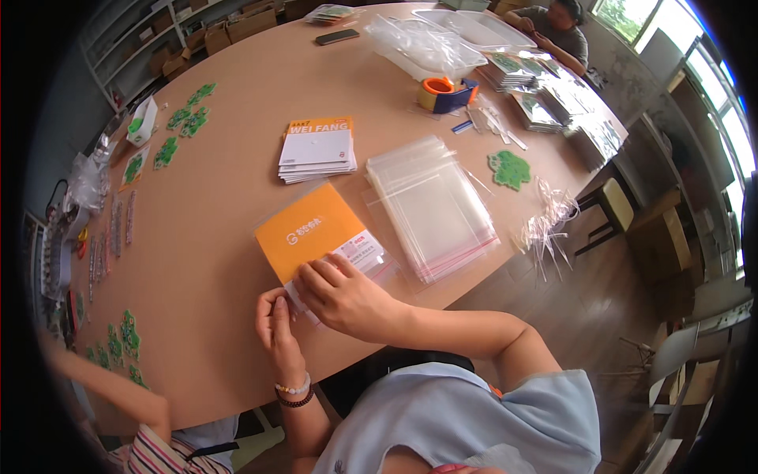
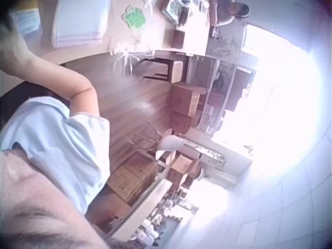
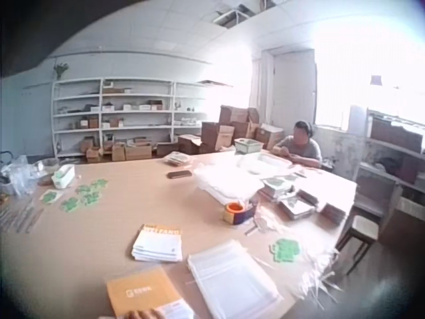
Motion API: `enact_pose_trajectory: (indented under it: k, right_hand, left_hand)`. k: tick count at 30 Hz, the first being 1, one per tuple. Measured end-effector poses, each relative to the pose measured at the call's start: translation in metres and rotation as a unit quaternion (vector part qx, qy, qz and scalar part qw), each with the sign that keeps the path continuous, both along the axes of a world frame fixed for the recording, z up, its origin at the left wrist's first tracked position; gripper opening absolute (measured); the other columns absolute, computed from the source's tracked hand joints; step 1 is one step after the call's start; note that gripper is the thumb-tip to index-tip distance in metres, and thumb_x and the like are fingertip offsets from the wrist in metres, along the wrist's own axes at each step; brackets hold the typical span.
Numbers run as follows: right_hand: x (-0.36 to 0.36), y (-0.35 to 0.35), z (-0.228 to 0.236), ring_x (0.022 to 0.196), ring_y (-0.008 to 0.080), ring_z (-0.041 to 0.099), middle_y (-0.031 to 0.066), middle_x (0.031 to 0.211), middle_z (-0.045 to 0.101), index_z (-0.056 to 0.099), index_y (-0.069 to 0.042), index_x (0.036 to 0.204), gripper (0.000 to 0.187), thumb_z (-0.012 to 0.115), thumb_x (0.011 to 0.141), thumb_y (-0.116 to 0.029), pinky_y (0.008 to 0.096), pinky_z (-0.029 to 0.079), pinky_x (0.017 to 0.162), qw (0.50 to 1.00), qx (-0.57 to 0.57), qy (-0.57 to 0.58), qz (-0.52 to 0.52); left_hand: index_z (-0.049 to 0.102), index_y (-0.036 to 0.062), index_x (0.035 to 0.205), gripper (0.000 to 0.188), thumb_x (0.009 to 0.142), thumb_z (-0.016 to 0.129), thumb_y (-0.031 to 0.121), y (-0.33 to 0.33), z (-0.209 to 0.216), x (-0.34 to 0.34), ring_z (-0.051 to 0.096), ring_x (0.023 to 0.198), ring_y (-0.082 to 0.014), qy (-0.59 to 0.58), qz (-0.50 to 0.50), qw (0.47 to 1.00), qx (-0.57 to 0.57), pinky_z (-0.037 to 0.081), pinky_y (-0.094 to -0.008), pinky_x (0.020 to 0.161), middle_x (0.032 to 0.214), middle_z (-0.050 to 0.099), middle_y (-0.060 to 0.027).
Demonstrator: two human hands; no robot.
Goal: The person packs printed cards and plastic puzzle pieces into transparent resealable plastic bags by hand.
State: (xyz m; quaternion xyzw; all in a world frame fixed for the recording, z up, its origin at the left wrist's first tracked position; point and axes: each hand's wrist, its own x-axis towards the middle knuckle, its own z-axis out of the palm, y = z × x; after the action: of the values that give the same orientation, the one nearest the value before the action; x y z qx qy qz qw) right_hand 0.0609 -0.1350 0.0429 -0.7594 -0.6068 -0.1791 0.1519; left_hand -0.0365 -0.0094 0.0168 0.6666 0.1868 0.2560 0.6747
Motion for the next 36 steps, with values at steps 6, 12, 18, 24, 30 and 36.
enact_pose_trajectory:
  k: [6,12,18,24,30,36]
  right_hand:
    - [0.006,-0.006,0.007,0.11,0.0325,0.054,0.0208,0.118,0.053,0.054,0.009,0.115,0.045,0.057,0.077,-0.016,0.0411,0.043,0.097,0.998,0.066,0.015,0.009]
    - [0.077,-0.047,0.042,0.089,0.0256,0.064,0.0119,0.1,0.063,0.056,0.001,0.106,0.026,0.057,0.081,0.004,0.032,0.052,0.074,0.918,0.282,0.253,-0.115]
    - [0.251,-0.182,0.014,0.102,0.0277,0.062,0.0183,0.114,0.059,0.047,0.005,0.119,0.028,0.044,0.094,-0.008,0.0412,0.053,0.091,0.475,0.639,0.595,-0.109]
    - [0.392,-0.324,-0.036,0.111,0.0388,0.056,0.0228,0.121,0.054,0.044,0.001,0.122,0.032,0.034,0.092,-0.001,0.0591,0.051,0.087,0.315,0.813,0.459,-0.17]
    - [0.437,-0.345,-0.029,0.111,0.037,0.054,0.0228,0.123,0.052,0.042,0.007,0.123,0.038,0.046,0.087,-0.001,0.0595,0.039,0.098,0.366,0.781,0.373,-0.341]
    - [0.476,-0.405,-0.074,0.121,0.0385,0.045,0.0211,0.129,0.051,0.049,0.005,0.125,0.053,0.058,0.084,-0.028,0.0464,0.031,0.106,0.597,0.247,-0.097,-0.757]
  left_hand:
    - [0.057,-0.0004,0.1,0.021,0.098,0.044,0.016,-0.007,0.006,0.008,0.038,0.07,-0.0055,-0.016,0.046,0.999,0.005,0.033,-0.0216,0.064,0.082,0.049,0.0015]
    - [0.058,-0.0056,0.105,0.018,0.095,0.05,0.007,-0.002,-0.017,0.014,0.053,0.078,-0.013,-0.027,0.027,0.988,0.152,0.043,-0.027,0.067,0.086,0.057,-0.006]
    - [0.063,-0.0019,0.096,0.013,0.089,0.056,0.007,-0.002,0.0,0.011,0.053,0.073,-0.0198,0.021,0.011,0.935,0.353,0.043,-0.0298,0.064,0.083,0.055,-0.0106]
    - [0.063,-0.0007,0.097,0.012,0.087,0.057,0.005,-0.005,-0.001,0.003,0.054,0.075,-0.022,0.054,0.024,0.924,0.379,0.044,-0.0327,0.067,0.084,0.055,-0.011]
    - [0.063,-0.0003,0.097,0.013,0.086,0.057,0.005,-0.011,0.002,0.003,0.055,0.077,-0.0238,0.094,0.046,0.912,0.396,0.045,-0.0338,0.068,0.083,0.056,-0.0114]
    - [0.064,-0.0004,0.098,0.015,0.085,0.058,0.004,-0.01,0.001,-0.001,0.055,0.078,-0.025,0.1,0.054,0.898,0.425,0.045,-0.0343,0.068,0.089,0.055,-0.0127]
